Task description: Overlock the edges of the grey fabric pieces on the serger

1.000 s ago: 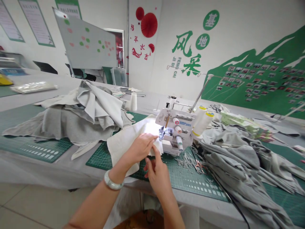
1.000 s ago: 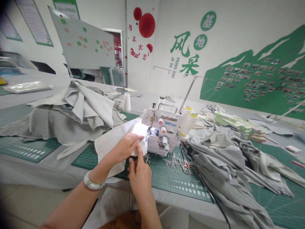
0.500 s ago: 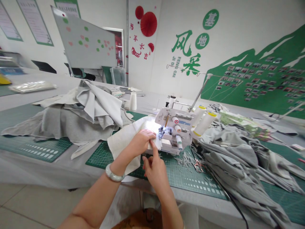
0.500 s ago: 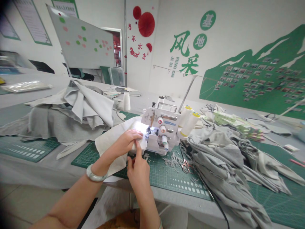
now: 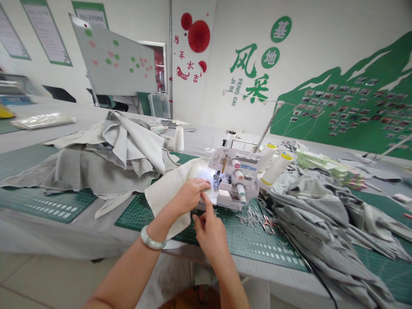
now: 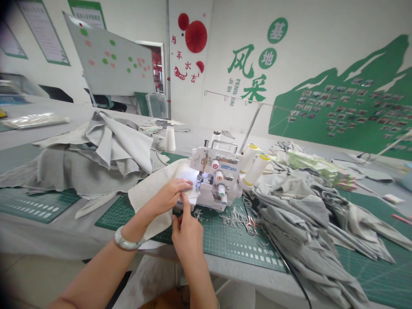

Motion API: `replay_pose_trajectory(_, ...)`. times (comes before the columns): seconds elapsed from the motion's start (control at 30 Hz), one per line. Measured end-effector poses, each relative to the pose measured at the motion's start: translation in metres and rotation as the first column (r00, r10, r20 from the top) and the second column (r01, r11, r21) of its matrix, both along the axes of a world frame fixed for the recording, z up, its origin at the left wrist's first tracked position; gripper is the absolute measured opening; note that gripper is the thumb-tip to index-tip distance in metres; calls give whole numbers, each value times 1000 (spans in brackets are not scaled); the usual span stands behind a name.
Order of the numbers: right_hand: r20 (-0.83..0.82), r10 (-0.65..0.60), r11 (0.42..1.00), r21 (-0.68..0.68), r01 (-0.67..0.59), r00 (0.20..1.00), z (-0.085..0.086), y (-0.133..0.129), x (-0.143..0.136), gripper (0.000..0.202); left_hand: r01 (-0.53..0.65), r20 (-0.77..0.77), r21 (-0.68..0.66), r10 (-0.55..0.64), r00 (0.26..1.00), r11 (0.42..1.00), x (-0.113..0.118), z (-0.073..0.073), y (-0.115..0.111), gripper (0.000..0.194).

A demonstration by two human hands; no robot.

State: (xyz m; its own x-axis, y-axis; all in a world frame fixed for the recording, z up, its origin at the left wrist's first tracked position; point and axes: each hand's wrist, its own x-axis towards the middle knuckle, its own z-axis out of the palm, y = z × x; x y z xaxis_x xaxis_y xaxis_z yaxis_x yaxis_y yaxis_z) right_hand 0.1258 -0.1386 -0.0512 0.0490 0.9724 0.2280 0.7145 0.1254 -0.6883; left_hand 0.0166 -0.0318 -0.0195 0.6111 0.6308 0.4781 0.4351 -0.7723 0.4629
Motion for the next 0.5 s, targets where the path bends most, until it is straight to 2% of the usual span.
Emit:
replay_pose_trajectory(0.2,20,-22,1000,-14,23,1000,1,-1,2,62,-30,-24,22,31,999,999,2,-4,3,42)
replay_pose_trajectory(0.5,93,-45,997,-52,50,995,6,1,3,63,-78,-47,19,79,996,997,5,5,2,39)
